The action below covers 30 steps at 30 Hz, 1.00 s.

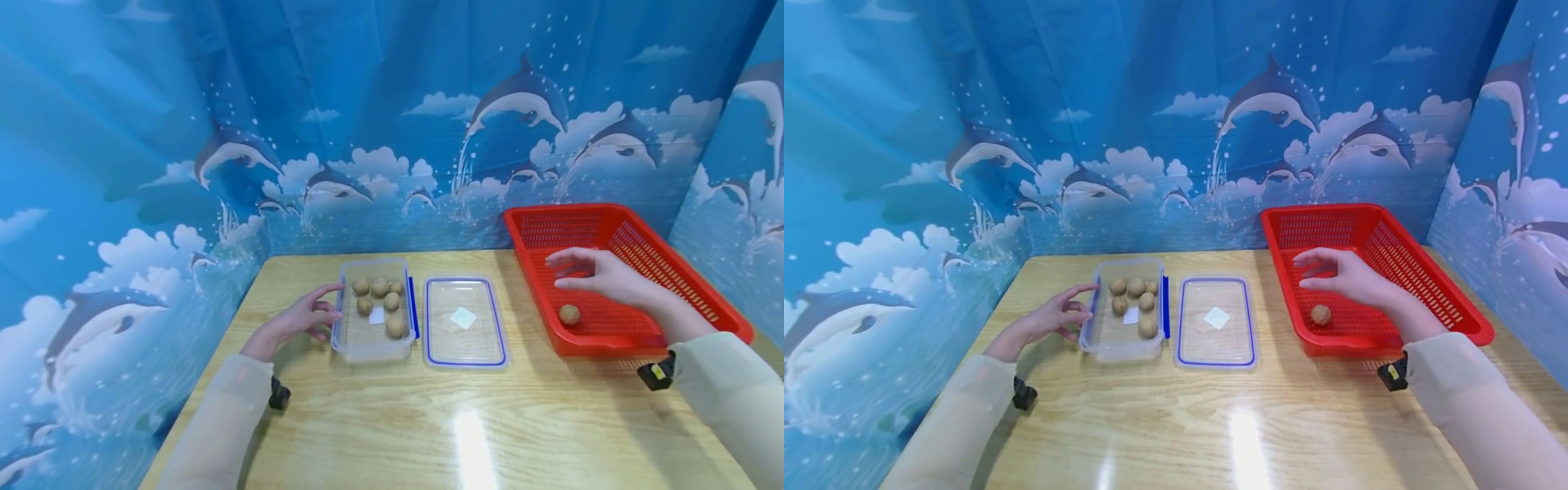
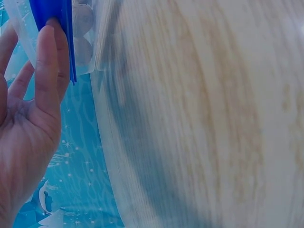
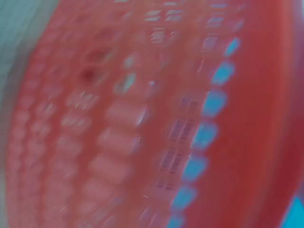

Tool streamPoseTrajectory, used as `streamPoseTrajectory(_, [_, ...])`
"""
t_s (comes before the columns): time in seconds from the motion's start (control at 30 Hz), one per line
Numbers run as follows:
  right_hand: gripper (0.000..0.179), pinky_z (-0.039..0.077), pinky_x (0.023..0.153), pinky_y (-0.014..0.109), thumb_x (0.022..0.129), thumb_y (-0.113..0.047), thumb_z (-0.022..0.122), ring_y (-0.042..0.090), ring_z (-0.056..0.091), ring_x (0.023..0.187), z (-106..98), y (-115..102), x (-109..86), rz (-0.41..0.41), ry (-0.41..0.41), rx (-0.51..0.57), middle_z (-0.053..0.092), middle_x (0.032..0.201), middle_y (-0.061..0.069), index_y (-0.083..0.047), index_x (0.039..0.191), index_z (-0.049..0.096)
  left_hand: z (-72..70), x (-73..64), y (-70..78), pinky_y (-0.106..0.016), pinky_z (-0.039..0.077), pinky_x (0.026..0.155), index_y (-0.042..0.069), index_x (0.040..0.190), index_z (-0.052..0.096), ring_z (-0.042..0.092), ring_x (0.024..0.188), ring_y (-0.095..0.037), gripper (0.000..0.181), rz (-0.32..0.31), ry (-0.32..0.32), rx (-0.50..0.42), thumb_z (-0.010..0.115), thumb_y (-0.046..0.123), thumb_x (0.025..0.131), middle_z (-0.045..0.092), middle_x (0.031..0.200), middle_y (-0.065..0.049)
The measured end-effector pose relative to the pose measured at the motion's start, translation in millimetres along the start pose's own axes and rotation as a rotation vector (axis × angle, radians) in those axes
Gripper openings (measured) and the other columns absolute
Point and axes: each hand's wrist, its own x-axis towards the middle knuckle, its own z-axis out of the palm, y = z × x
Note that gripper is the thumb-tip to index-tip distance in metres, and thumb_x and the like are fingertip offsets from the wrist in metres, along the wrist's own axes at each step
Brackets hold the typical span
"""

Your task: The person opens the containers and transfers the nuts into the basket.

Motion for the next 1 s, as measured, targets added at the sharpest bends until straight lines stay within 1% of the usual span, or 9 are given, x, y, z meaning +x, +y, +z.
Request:
streamPoseTrajectory(0.1, [0.048,0.055,0.079,0.031,0.09,-0.018,0.072,0.031,0.061,0.105,4.6,-17.3,4.5,-0.025,-0.011,0.009,0.059,0.125,0.019,-0.003,0.132,0.055,-0.4,0.4,-0.1,-0.037,0.058,0.062,0.016,0.155,0.022,0.065,0.088,-0.023,0.068,0.003,-0.003,0.002,0.06,0.014,0.098,0.056,0.104,-0.014])
streamPoseTrajectory(0.23, [0.045,0.055,0.079,0.029,0.089,-0.018,0.073,0.031,0.06,0.105,13.1,-38.4,13.2,-0.065,-0.037,0.02,0.06,0.124,0.016,-0.005,0.129,0.057,-0.5,0.4,-0.6,-0.037,0.058,0.062,0.016,0.155,0.023,0.065,0.089,-0.022,0.068,0.003,-0.006,-0.001,0.06,0.015,0.098,0.056,0.104,-0.014])
streamPoseTrajectory(0.33, [0.044,0.055,0.08,0.03,0.089,-0.016,0.073,0.029,0.059,0.106,21.5,-52.1,22.4,-0.107,-0.065,0.039,0.06,0.123,0.015,-0.005,0.128,0.058,-0.4,0.0,0.2,-0.037,0.058,0.063,0.017,0.155,0.023,0.065,0.089,-0.023,0.068,0.001,-0.005,-0.001,0.06,0.014,0.098,0.056,0.104,-0.014])
streamPoseTrajectory(0.43, [0.043,0.054,0.082,0.031,0.089,-0.013,0.072,0.032,0.06,0.108,30.8,-64.0,33.1,-0.154,-0.103,0.066,0.06,0.124,0.015,-0.003,0.128,0.058,0.1,-0.1,0.9,-0.038,0.058,0.063,0.019,0.154,0.024,0.064,0.089,-0.023,0.068,-0.009,0.002,-0.008,0.06,0.014,0.098,0.056,0.104,-0.014])
streamPoseTrajectory(0.57, [0.044,0.054,0.085,0.034,0.089,-0.013,0.072,0.034,0.06,0.11,42.8,-77.0,49.0,-0.193,-0.173,0.088,0.06,0.125,0.016,-0.003,0.129,0.058,0.3,1.0,1.0,-0.039,0.058,0.064,0.02,0.154,0.025,0.064,0.089,-0.024,0.067,-0.013,0.001,-0.008,0.06,0.014,0.098,0.057,0.104,-0.014])
streamPoseTrajectory(0.73, [0.045,0.053,0.087,0.036,0.09,-0.014,0.072,0.029,0.06,0.111,56.0,-94.3,68.2,-0.23,-0.292,0.093,0.058,0.127,0.015,-0.004,0.131,0.057,-0.3,2.0,0.7,-0.039,0.058,0.064,0.018,0.154,0.025,0.064,0.088,-0.024,0.067,-0.002,-0.003,-0.005,0.061,0.015,0.098,0.057,0.103,-0.014])
streamPoseTrajectory(0.87, [0.046,0.052,0.089,0.038,0.091,-0.013,0.07,0.026,0.06,0.11,68.0,-108.0,80.5,-0.284,-0.381,0.09,0.057,0.129,0.015,-0.003,0.133,0.055,-1.1,2.1,-1.0,-0.038,0.058,0.063,0.017,0.155,0.023,0.065,0.087,-0.023,0.068,0.007,-0.012,-0.003,0.061,0.015,0.098,0.059,0.102,-0.013])
streamPoseTrajectory(1.0, [0.049,0.051,0.091,0.039,0.091,-0.011,0.069,0.027,0.059,0.111,80.8,-119.3,90.5,-0.316,-0.446,0.095,0.056,0.131,0.015,0.0,0.135,0.052,-1.6,2.6,-3.1,-0.038,0.058,0.063,0.015,0.155,0.022,0.065,0.088,-0.023,0.068,0.016,-0.023,0.0,0.06,0.015,0.098,0.06,0.103,-0.013])
